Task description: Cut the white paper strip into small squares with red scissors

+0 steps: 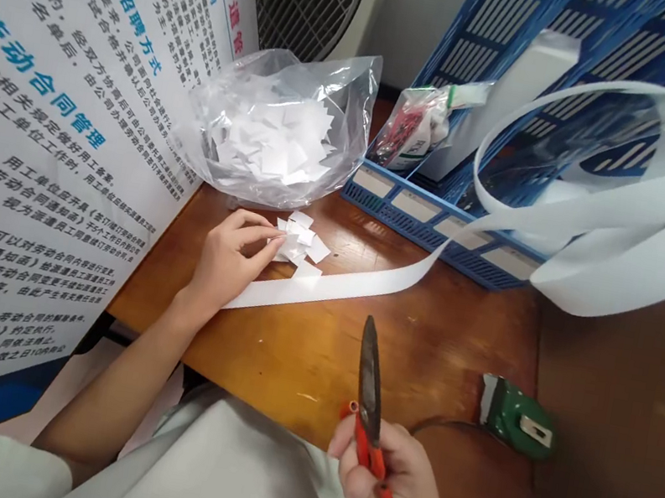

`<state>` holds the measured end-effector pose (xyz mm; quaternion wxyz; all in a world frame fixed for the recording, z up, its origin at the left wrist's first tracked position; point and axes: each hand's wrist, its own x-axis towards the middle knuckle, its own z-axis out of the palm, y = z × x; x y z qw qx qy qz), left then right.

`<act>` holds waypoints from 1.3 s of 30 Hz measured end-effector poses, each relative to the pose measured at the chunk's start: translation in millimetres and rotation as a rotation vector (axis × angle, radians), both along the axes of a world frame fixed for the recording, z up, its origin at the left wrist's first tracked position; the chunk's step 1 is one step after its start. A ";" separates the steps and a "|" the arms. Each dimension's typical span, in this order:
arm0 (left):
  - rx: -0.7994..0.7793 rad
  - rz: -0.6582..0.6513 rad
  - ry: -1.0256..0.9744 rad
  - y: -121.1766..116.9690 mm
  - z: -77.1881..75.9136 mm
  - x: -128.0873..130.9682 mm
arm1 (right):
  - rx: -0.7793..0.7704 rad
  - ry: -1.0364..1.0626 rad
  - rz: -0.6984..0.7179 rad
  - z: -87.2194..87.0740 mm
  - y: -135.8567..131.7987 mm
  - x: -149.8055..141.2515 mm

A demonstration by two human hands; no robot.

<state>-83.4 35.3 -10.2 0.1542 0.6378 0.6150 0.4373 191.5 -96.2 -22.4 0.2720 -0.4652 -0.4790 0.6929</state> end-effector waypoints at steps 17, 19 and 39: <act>-0.184 -0.012 -0.126 -4.2 3.6 -18.4 | -0.086 0.258 -0.174 -46.7 8.0 -11.0; -0.158 -0.016 -0.039 -6.4 11.7 -21.9 | -0.076 0.285 -0.217 -42.4 8.9 -11.8; -0.859 -0.011 -0.287 -62.9 34.9 -42.4 | -0.110 0.096 -0.241 -42.1 9.1 -24.0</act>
